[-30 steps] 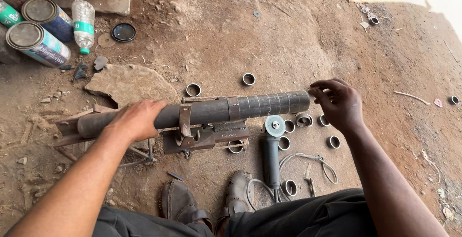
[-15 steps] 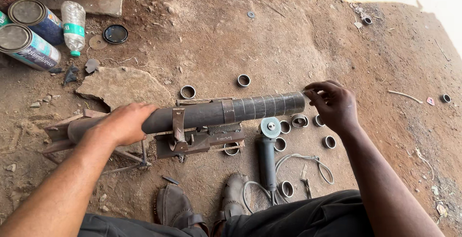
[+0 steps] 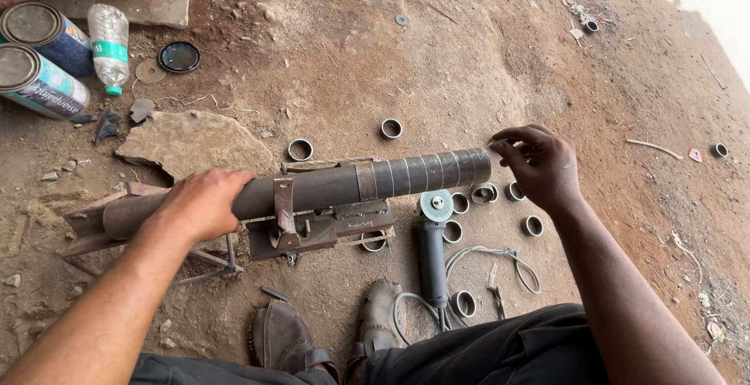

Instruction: The person sits on the ground and uses a small metal ring and a scribe to mark evenly spaced lines around a long metal pipe clamped in a stand. They repeatedly rotate the pipe and scribe along the circumference to create measurement marks.

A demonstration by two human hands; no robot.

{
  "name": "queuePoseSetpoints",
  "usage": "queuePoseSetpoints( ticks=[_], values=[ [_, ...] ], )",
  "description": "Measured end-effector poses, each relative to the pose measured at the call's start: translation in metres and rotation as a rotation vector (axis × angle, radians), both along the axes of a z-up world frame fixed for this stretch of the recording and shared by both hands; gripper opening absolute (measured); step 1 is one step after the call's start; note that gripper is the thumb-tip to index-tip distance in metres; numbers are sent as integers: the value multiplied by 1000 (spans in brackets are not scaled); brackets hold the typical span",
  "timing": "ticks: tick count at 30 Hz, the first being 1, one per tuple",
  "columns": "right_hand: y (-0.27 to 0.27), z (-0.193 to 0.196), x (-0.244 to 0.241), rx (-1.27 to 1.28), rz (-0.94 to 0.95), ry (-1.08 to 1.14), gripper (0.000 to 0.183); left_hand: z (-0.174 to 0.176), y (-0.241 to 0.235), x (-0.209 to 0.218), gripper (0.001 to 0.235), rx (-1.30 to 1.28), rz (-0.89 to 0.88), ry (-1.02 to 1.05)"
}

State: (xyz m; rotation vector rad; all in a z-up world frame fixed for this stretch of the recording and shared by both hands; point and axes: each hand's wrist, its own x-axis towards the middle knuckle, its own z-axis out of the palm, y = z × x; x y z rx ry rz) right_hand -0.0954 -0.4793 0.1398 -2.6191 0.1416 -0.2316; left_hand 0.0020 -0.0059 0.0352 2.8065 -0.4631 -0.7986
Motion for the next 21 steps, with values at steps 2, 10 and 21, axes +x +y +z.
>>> queuePoseSetpoints(
  ticks=[2,10,21],
  values=[
    [-1,0,2,0,3,-5,16,2,-4,-4,83,91,-85,-100],
    [0,-2,-1,-25,8,1,16,12,-12,-9,73,172,-205,-238],
    [21,-8,-1,-95,210,-10,14,8,-8,-6,83,55,-132,-106]
  ],
)
